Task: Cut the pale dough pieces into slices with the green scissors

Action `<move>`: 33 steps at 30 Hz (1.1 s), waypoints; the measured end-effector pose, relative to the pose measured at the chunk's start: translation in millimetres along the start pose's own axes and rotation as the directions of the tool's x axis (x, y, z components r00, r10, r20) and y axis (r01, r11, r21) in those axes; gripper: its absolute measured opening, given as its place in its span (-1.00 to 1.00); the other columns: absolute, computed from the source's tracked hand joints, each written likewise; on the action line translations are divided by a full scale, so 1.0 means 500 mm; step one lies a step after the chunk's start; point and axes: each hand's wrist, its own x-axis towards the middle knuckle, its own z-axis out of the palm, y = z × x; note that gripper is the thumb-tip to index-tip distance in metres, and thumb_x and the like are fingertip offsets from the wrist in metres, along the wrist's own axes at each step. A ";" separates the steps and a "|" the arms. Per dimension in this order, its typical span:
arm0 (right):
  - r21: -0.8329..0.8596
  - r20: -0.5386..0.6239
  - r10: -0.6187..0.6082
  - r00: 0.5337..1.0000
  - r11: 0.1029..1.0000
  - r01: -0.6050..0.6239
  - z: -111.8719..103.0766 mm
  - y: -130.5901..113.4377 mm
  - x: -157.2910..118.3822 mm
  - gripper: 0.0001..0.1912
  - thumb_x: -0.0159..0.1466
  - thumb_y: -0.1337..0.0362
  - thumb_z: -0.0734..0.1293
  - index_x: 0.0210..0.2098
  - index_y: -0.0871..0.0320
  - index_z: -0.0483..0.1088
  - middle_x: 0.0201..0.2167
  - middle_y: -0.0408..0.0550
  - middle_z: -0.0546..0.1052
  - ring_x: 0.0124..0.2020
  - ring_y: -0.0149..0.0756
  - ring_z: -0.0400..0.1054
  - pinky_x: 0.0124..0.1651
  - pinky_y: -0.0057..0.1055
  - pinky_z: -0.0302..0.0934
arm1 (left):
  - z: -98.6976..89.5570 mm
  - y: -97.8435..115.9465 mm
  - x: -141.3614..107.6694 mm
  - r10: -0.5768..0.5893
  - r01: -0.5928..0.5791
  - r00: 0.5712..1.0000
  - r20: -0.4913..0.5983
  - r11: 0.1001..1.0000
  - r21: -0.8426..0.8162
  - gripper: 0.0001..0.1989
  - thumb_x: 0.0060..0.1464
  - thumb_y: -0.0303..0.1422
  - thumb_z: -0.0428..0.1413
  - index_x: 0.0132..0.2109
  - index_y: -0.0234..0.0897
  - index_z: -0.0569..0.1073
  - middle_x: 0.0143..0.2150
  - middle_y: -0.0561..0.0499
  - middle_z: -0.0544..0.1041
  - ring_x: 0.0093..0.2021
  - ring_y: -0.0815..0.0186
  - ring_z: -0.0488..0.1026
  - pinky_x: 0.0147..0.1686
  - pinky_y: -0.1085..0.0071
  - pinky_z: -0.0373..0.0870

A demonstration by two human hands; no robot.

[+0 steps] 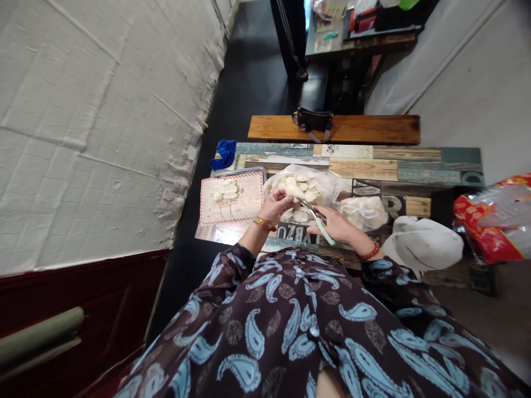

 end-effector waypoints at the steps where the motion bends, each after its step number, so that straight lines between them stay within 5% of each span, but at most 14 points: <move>1: 0.000 -0.002 -0.004 1.000 1.000 0.004 0.001 0.000 0.001 -0.26 0.16 0.03 0.44 0.24 0.26 0.31 -0.06 0.13 0.54 -0.08 -0.06 0.45 0.02 -0.20 0.33 | 0.000 -0.001 0.001 -0.001 0.001 1.000 -0.008 1.000 -0.002 -0.49 -0.37 -0.27 0.48 -0.34 -0.32 0.36 -0.36 0.09 0.54 -0.31 0.38 0.54 -0.15 0.32 0.53; 17: 0.070 0.001 0.037 0.999 0.997 -0.037 -0.001 0.000 0.006 -0.27 0.13 0.07 0.47 0.24 0.20 0.34 -0.03 0.12 0.57 -0.11 -0.06 0.48 0.01 -0.18 0.36 | 0.015 -0.004 0.004 -0.012 0.011 0.999 -0.047 1.000 -0.021 -0.46 -0.36 -0.24 0.48 -0.34 -0.30 0.32 -0.39 0.12 0.51 -0.35 0.39 0.52 -0.18 0.33 0.51; 21: 0.103 -0.044 0.002 0.999 0.995 0.003 0.008 0.007 0.008 -0.37 0.21 0.07 0.41 0.21 0.20 0.39 0.05 0.16 0.56 0.01 0.01 0.47 0.09 -0.15 0.33 | 0.012 -0.006 0.006 -0.020 0.020 0.999 -0.050 1.000 0.009 -0.43 -0.37 -0.20 0.48 -0.34 -0.30 0.30 -0.42 0.14 0.50 -0.39 0.39 0.52 -0.26 0.36 0.51; 33: 0.197 -0.110 -0.079 0.991 0.975 0.100 -0.005 0.022 -0.010 -0.53 0.24 0.04 0.39 0.06 0.14 0.55 -0.07 0.01 0.65 -0.08 0.03 0.53 0.01 -0.16 0.38 | 0.005 -0.013 0.011 -0.022 0.023 0.999 -0.037 1.000 0.020 -0.46 -0.37 -0.25 0.48 -0.40 -0.31 0.28 -0.45 0.16 0.46 -0.40 0.44 0.48 -0.26 0.37 0.53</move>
